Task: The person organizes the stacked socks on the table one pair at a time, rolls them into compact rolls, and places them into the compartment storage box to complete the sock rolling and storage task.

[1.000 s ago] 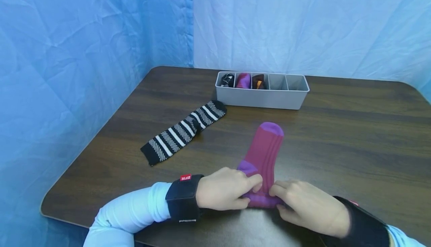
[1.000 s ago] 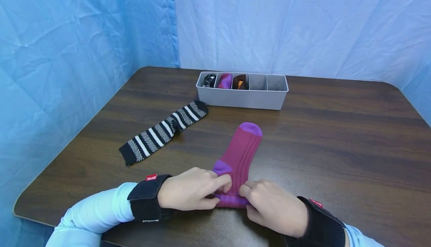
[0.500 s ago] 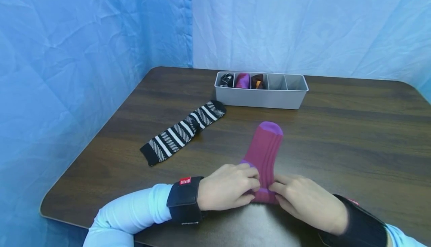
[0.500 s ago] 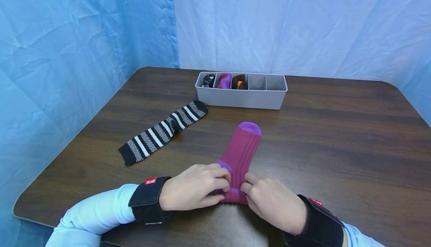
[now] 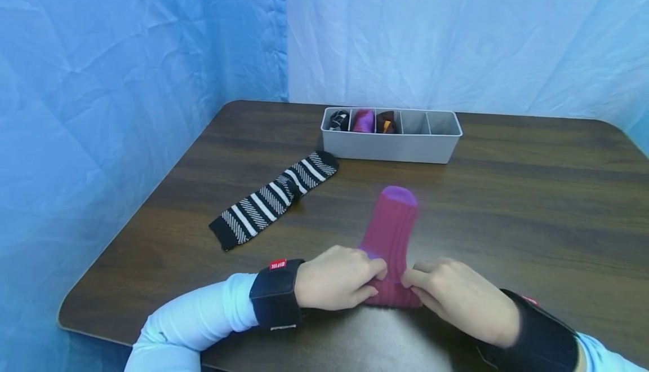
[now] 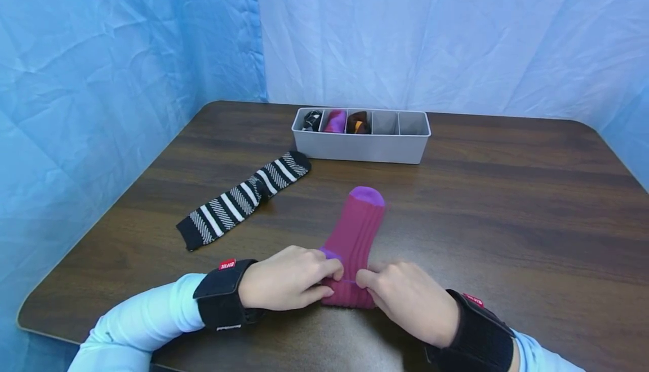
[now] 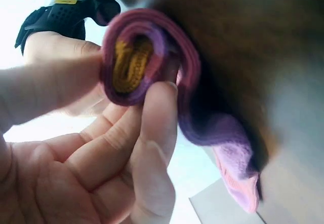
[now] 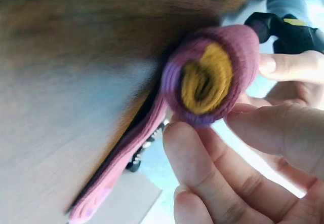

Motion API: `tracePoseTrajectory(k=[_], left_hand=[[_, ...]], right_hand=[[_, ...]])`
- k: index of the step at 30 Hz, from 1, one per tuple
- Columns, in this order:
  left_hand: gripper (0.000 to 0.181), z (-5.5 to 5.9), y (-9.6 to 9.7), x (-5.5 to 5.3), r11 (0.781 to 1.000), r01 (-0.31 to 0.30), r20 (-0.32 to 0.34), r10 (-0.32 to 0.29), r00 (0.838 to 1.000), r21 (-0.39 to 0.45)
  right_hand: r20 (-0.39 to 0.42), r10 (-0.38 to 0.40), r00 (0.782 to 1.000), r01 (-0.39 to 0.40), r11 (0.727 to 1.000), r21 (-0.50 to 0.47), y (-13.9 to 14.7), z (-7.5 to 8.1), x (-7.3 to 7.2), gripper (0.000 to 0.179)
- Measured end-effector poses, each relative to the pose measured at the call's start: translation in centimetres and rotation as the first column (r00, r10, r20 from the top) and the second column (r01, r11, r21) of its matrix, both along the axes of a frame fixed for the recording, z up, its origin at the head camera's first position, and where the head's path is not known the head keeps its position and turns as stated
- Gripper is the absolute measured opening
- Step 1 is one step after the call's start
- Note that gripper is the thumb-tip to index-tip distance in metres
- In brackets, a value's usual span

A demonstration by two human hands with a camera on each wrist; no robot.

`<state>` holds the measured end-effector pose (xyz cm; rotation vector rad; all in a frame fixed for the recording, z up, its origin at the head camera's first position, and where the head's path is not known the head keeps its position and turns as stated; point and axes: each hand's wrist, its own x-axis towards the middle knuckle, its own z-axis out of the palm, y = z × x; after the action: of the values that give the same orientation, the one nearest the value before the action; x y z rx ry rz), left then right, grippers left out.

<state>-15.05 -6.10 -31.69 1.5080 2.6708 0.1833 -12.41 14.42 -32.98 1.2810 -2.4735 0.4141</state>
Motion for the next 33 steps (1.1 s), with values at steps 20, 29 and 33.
tracePoseTrajectory(k=[20, 29, 33], left_hand=[[0.01, -0.24, 0.05, 0.56, 0.994, 0.104, -0.291, -0.092, 0.952, 0.024], [0.026, -0.03, 0.08, 0.59, 0.996, 0.08, -0.249, -0.089, 0.964, -0.045], [0.017, -0.32, 0.2, 0.41, 0.997, 0.07, -0.239, -0.074, 0.968, -0.024]], right_hand=[[-0.003, 0.046, 0.999, -0.046, 0.999, 0.019, -0.22, 0.03, 0.33, 0.022], [-0.006, 0.035, 0.999, -0.035, 0.999, 0.033, -0.25, 0.09, 0.07, 0.018], [-0.006, 0.014, 1.0, -0.014, 0.999, 0.053, -0.1, 0.11, 0.12, 0.02]])
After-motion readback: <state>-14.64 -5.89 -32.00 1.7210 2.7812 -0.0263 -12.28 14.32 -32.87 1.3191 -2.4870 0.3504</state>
